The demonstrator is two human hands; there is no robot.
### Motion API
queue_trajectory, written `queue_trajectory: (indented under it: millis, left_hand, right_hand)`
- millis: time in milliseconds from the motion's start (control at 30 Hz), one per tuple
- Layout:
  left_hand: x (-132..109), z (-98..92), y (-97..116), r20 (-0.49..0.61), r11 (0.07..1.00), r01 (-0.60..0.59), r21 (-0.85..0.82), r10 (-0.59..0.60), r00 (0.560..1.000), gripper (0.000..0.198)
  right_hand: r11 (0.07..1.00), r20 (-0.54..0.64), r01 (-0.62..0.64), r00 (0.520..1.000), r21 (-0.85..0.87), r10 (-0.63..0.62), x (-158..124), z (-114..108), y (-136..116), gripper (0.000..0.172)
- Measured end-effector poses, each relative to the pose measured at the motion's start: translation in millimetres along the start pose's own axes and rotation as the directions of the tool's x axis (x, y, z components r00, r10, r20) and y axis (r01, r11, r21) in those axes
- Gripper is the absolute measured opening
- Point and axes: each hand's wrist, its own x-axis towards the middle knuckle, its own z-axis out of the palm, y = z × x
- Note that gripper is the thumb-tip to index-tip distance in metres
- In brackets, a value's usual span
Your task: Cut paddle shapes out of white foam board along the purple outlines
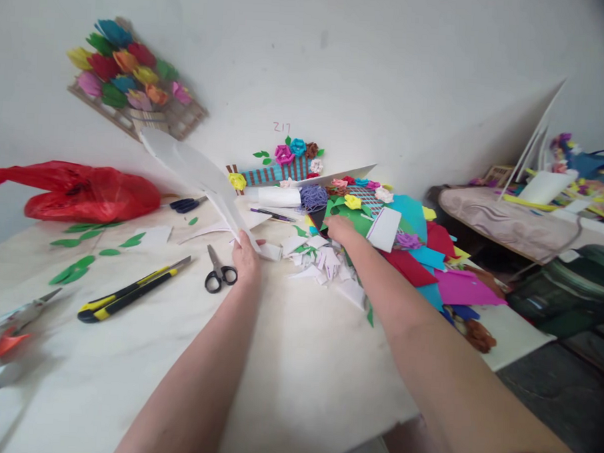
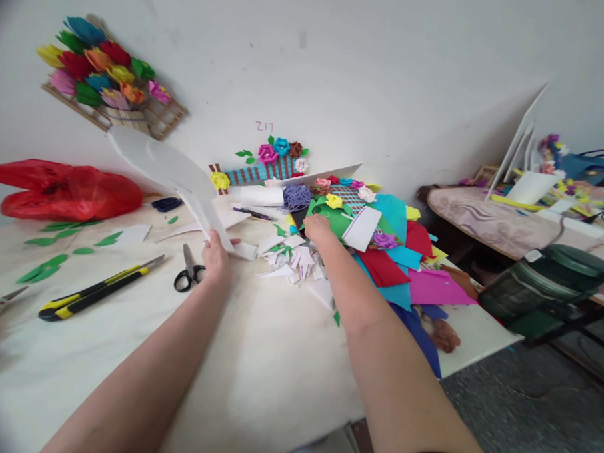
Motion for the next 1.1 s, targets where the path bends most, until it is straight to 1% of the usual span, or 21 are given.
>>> queue_trajectory:
  millis: [67, 133, 200, 267, 333, 367, 433, 533, 700, 800, 933, 1100]
  left_hand:
    - [0, 0.7, -1, -0.002, 1.0, -0.001, -0.018, 0.001, 1.0, 0.045]
    - [1, 1.6, -2, -0.005, 1.0, 0.005, -0.028, -0.005, 1.0, 0.044]
    - [2, 2.3, -4, 0.0, 0.999, 0.011, -0.032, -0.011, 1.0, 0.043]
    - [4, 2.7, -6, 0.006, 0.999, 0.019, -0.04, -0.019, 1.0, 0.042]
    - [5, 2.8, -7, 0.005, 0.998, 0.02, -0.053, -0.02, 1.0, 0.042]
    - [5, 2.8, -7, 0.001, 0.998, 0.018, -0.058, -0.018, 1.0, 0.041]
    - [5, 2.5, -6, -0.006, 0.998, 0.015, -0.057, -0.015, 1.0, 0.041]
    - [2, 1.3, -2, -0.009, 1.0, 0.006, -0.031, -0.006, 1.0, 0.042]
    - [-2, -0.7, 5, 0.006, 1.0, 0.003, 0.016, -0.004, 1.0, 0.042]
    - [-1, -0.1, 2, 0.008, 1.0, 0.005, -0.008, -0.005, 1.0, 0.041]
    - [3, 1.4, -3, -0.001, 1.0, 0.006, -0.029, -0.006, 1.0, 0.041]
    - [2, 0.7, 0, 0.01, 1.0, 0.01, -0.002, -0.01, 1.0, 0.043]
  right_hand:
    - [1.0, 0.014, -0.004, 1.0, 0.008, 0.004, -2, 3, 4, 0.042]
    - [1.0, -0.022, -0.003, 1.0, 0.018, 0.003, -5, 3, 5, 0.044]
    - [1.0, -0.088, -0.01, 0.996, 0.01, 0.01, -10, 1, 4, 0.041]
    - [1.0, -0.154, 0.012, 0.988, -0.027, -0.016, -15, -1, 1, 0.036]
    - [0.998, -0.18, 0.03, 0.983, -0.062, -0.04, -18, -2, -4, 0.032]
    - [0.998, -0.173, 0.013, 0.985, -0.065, -0.025, -19, -2, -7, 0.031]
    - [0.998, -0.144, -0.059, 0.988, -0.035, 0.053, -20, -1, -14, 0.033]
    - [0.987, -0.114, -0.161, 0.98, 0.022, 0.162, -20, -2, -22, 0.038]
    - [0.956, -0.126, -0.276, 0.95, 0.096, 0.286, -18, -2, -25, 0.038]
    - [0.905, -0.127, -0.369, 0.908, 0.214, 0.4, -14, 3, -18, 0.031]
    - [0.799, -0.103, -0.457, 0.841, 0.39, 0.531, -9, 10, -6, 0.027]
    - [0.718, -0.063, -0.472, 0.813, 0.511, 0.579, -10, 12, 1, 0.028]
